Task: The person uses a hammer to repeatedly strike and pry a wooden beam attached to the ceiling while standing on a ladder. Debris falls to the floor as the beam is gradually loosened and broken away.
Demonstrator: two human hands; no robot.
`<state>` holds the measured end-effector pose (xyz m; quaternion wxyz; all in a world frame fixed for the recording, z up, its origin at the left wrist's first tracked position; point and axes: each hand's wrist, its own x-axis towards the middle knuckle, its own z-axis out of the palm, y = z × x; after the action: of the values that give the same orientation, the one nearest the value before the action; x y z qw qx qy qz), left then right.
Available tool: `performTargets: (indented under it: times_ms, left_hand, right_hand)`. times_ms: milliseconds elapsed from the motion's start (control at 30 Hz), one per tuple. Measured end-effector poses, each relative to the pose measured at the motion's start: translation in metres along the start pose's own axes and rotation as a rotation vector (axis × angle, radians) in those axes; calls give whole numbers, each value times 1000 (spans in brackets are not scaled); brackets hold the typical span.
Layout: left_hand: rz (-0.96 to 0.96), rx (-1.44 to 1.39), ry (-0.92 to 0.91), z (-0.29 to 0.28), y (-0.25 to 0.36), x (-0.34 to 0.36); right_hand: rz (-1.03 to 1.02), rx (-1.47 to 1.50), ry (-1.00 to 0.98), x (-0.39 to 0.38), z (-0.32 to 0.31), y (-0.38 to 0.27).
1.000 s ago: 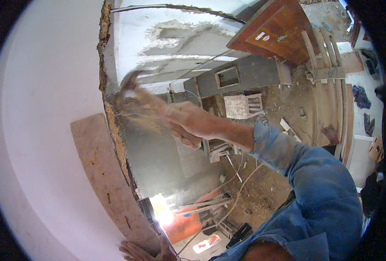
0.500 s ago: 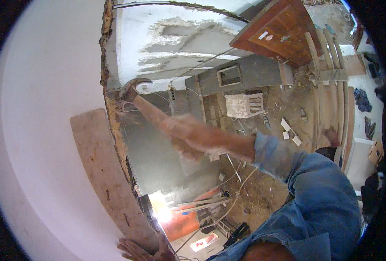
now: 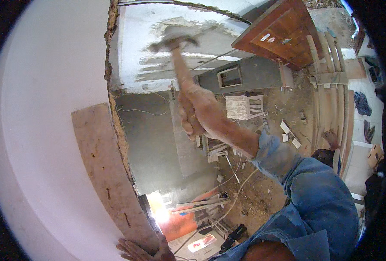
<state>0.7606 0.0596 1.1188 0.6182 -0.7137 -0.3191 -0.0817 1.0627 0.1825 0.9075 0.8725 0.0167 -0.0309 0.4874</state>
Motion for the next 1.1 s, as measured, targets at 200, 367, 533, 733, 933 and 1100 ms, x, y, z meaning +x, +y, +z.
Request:
performTargets:
  times_ms: [200,367,533,733,933,1100]
  left_hand:
    - [11,7,4,-2,-4,-3]
    - [38,-3,32,0,-8,-4]
    - [33,22,52,7,-1,-3]
    - [23,21,-33,-1,-3,-2]
    - [-1,-101,57,4,-7,-4]
    - [21,-57,9,0,-8,-5]
  right_hand:
    - [118,-235,-420,-27,-3,2]
    - [13,-160,-157,-23,-4,14]
    - [221,-302,-444,-32,-1,25]
    - [143,-214,-335,-45,6,22]
    - [114,-139,-263,-48,14,25]
    - [177,-87,-378,-55,12,30]
